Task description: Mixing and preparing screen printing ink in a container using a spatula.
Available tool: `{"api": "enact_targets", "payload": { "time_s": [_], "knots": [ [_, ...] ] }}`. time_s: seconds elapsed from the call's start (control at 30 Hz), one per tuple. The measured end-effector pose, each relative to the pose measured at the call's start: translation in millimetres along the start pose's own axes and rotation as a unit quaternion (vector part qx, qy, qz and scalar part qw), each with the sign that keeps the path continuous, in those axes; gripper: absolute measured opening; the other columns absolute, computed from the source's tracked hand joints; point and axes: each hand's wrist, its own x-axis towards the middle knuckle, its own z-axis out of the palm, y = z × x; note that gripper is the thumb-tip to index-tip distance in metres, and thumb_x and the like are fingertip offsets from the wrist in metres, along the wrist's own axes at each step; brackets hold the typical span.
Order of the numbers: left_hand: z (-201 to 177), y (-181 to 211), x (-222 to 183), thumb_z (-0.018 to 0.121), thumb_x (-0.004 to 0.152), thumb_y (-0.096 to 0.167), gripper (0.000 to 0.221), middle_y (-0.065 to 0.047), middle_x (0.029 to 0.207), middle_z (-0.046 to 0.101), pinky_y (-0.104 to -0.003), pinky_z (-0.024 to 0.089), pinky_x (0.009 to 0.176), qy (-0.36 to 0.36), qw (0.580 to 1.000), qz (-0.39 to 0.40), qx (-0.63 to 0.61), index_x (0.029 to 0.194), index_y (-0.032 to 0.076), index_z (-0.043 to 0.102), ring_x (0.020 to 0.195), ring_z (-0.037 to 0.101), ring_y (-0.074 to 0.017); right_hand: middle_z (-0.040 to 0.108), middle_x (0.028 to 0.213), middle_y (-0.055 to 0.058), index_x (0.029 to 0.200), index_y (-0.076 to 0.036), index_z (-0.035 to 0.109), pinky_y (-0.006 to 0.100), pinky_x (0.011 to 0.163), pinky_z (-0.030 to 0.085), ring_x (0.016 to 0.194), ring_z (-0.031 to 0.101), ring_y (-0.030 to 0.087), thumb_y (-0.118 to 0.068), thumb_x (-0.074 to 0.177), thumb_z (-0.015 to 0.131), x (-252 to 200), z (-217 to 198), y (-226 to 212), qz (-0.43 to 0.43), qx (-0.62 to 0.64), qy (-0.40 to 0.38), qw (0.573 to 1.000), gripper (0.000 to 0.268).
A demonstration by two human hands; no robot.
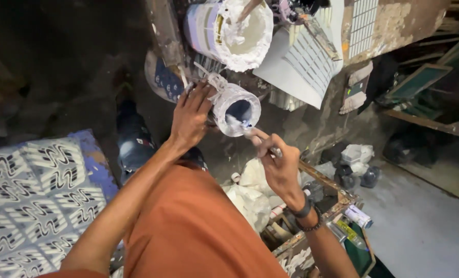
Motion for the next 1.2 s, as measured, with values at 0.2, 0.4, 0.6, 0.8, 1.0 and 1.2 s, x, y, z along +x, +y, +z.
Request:
{"api": "enact_targets", "payload": {
  "time_s": [0.2, 0.4, 0.6, 0.8, 1.0, 1.2],
  "knots": [
    [-1.3, -0.6, 4.1, 0.091, 0.057, 0.026, 0.094, -0.02, 0.148, 0.053, -0.051, 0.031, 0.119, -0.021, 1.0, -0.017, -0.012, 0.139, 0.001, 0.055, 0.146, 0.041, -0.0373, 0.08, 0.11, 0.017, 0.083, 0.001, 0.056, 0.022, 0.073, 0.054, 0.082, 0.065, 0.009, 0.012, 0.097, 0.066, 2.7, 4.6, 1.0, 0.0, 0.048, 0.038, 0.998, 0.02],
    [-4.3, -0.3, 6.4, 0.092, 0.059, 0.029, 0.097, -0.021, 0.149, 0.051, -0.052, 0.029, 0.121, -0.015, 1.0, 0.0, -0.002, 0.142, -0.002, 0.052, 0.146, 0.04, -0.0381, 0.072, 0.088, 0.014, 0.08, 0.0, 0.051, 0.023, 0.076, 0.053, 0.102, 0.073, 0.016, 0.01, 0.098, 0.065, 5.3, 7.0, 2.3, -0.004, 0.074, 0.022, 0.997, 0.025],
    [-7.3, 6.4, 4.9, 0.092, 0.057, 0.028, 0.098, -0.02, 0.15, 0.051, -0.051, 0.029, 0.12, -0.025, 0.999, -0.025, -0.014, 0.142, -0.001, 0.053, 0.146, 0.04, -0.0359, 0.073, 0.115, 0.017, 0.086, 0.003, 0.052, 0.025, 0.084, 0.055, 0.098, 0.068, 0.013, 0.011, 0.101, 0.058, -0.1, -2.2, 1.1, -0.011, 0.079, 0.056, 0.995, 0.018],
    [-6.3, 5.4, 9.4, 0.092, 0.051, 0.024, 0.097, -0.019, 0.148, 0.053, -0.051, 0.031, 0.119, -0.027, 0.999, -0.023, -0.02, 0.137, 0.0, 0.054, 0.145, 0.042, -0.0363, 0.071, 0.113, 0.014, 0.088, 0.001, 0.05, 0.024, 0.088, 0.058, 0.1, 0.066, 0.009, 0.007, 0.102, 0.059, 9.6, -0.9, 5.0, 0.091, 0.319, 0.051, 0.942, 0.017],
    [-6.6, 6.5, 5.7, 0.092, 0.058, 0.024, 0.096, -0.018, 0.149, 0.053, -0.051, 0.031, 0.121, -0.011, 1.0, -0.015, -0.012, 0.142, 0.0, 0.053, 0.146, 0.041, -0.0358, 0.075, 0.099, 0.016, 0.087, 0.002, 0.053, 0.022, 0.078, 0.053, 0.1, 0.067, 0.01, 0.004, 0.103, 0.066, -0.8, -4.1, 3.1, 0.047, 0.016, 0.036, 0.998, 0.021],
    [-6.7, -0.2, 6.2, 0.091, 0.057, 0.027, 0.094, -0.021, 0.147, 0.052, -0.052, 0.032, 0.116, -0.037, 0.999, -0.017, -0.007, 0.138, -0.004, 0.055, 0.144, 0.04, -0.0395, 0.073, 0.113, 0.016, 0.09, 0.002, 0.051, 0.022, 0.082, 0.053, 0.094, 0.064, 0.009, 0.004, 0.103, 0.061, 13.1, 4.0, -5.7, 0.0, 0.182, 0.072, 0.981, 0.017]
  ]
}}
